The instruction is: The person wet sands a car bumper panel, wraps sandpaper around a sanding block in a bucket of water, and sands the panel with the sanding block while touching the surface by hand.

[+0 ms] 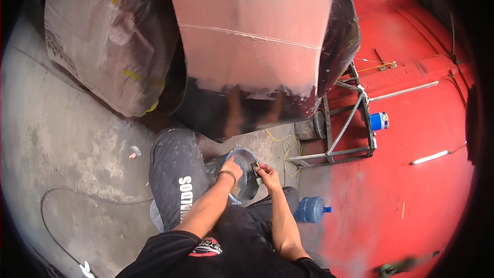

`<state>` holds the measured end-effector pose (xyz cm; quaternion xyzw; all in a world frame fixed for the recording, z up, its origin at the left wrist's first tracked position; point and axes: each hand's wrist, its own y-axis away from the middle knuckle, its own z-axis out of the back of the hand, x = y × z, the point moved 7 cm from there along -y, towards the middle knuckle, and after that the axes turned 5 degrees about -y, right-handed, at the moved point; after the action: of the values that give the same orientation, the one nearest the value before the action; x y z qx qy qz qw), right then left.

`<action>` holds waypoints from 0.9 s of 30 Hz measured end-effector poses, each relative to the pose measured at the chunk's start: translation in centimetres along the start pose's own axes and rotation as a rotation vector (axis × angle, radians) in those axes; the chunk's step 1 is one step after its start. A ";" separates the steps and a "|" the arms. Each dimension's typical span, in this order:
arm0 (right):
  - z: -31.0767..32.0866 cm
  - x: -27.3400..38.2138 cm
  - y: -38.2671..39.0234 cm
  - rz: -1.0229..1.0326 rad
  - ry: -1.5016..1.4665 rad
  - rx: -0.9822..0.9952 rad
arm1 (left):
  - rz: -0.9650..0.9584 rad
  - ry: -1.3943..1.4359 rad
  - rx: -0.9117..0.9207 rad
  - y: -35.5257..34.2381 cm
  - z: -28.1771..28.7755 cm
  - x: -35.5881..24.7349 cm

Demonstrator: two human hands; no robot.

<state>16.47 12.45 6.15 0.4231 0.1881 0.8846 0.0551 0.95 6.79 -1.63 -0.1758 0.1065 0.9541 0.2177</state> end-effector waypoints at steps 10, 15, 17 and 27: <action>3.5 13.1 0.2 0.401 -0.478 -0.348 | 0.049 0.018 -0.032 1.0 -1.6 1.0; 6.2 25.1 2.3 0.857 -0.638 -0.398 | 0.069 0.012 -0.044 1.0 0.3 0.7; 5.0 26.8 2.5 0.919 -0.686 -0.398 | 0.071 -0.011 -0.016 0.9 0.4 0.7; 8.2 31.1 -3.9 1.115 -0.420 -0.586 | 0.091 -0.010 -0.002 0.1 1.5 0.3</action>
<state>2.80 26.38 32.01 0.5880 -0.3221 0.6940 -0.2624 0.21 7.26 -0.33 -0.1662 0.1124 0.9640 0.1742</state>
